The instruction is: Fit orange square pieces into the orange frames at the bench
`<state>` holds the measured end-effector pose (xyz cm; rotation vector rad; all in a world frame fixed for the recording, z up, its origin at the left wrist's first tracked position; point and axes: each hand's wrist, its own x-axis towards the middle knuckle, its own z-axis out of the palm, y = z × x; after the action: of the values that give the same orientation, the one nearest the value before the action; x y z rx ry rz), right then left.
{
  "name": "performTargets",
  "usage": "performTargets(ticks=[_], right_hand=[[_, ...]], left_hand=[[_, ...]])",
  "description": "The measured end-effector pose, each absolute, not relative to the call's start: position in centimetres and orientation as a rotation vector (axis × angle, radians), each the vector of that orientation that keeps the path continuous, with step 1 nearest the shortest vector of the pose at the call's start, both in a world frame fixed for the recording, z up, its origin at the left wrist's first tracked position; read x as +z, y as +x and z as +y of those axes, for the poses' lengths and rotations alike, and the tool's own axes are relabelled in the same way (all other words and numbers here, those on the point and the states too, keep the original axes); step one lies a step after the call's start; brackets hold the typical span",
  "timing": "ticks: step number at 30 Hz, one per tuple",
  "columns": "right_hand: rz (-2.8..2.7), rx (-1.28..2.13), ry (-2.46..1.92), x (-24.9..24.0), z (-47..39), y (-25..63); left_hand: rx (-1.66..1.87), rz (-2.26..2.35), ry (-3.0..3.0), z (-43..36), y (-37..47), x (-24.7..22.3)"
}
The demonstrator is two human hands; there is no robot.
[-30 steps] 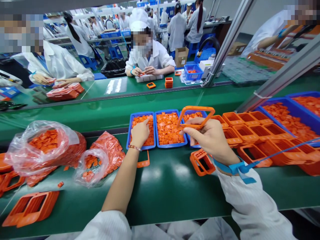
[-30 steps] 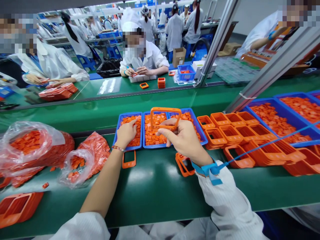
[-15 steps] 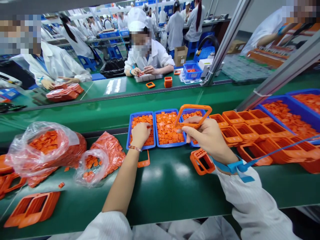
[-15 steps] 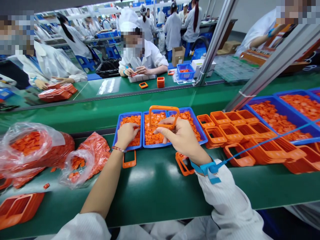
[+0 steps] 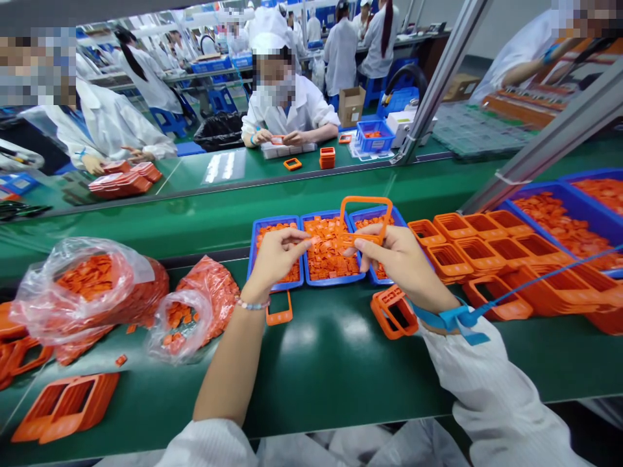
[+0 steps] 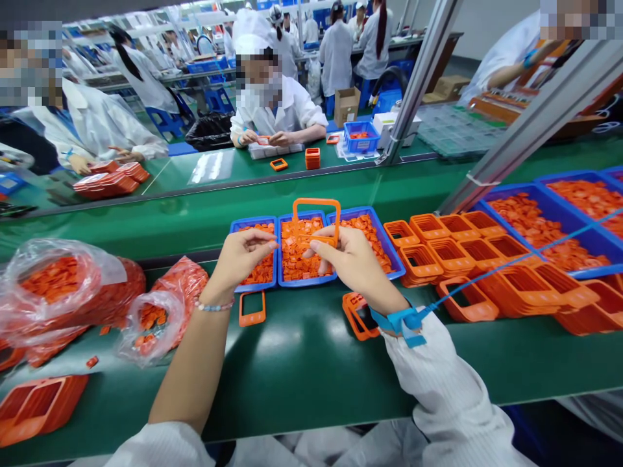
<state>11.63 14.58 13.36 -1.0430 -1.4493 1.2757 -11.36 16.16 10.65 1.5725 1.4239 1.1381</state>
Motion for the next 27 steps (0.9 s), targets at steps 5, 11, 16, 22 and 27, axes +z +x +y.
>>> performTargets(ticks=[5, 11, 16, 22, 27], right_hand=[[-1.493, 1.31, -1.058, 13.2, 14.8, 11.3], [-1.528, 1.393, -0.972, 13.1, 14.4, 10.8], [-1.521, 1.398, -0.933, 13.1, 14.1, 10.6], [-1.526, 1.387, -0.889, 13.1, 14.0, 10.5], [-1.604, 1.279, -0.912, 13.0, 13.9, 10.7]], left_hand=[[1.231, 1.235, 1.501, 13.4, -8.8, 13.1], [1.367, 1.186, 1.437, 12.6, -7.3, 12.9], [1.403, 1.184, 1.441, 12.5, -7.1, 12.6], [1.403, 1.038, 1.407, 12.4, -6.9, 12.5], [1.564, 1.147, 1.362, 12.7, -6.2, 11.7]])
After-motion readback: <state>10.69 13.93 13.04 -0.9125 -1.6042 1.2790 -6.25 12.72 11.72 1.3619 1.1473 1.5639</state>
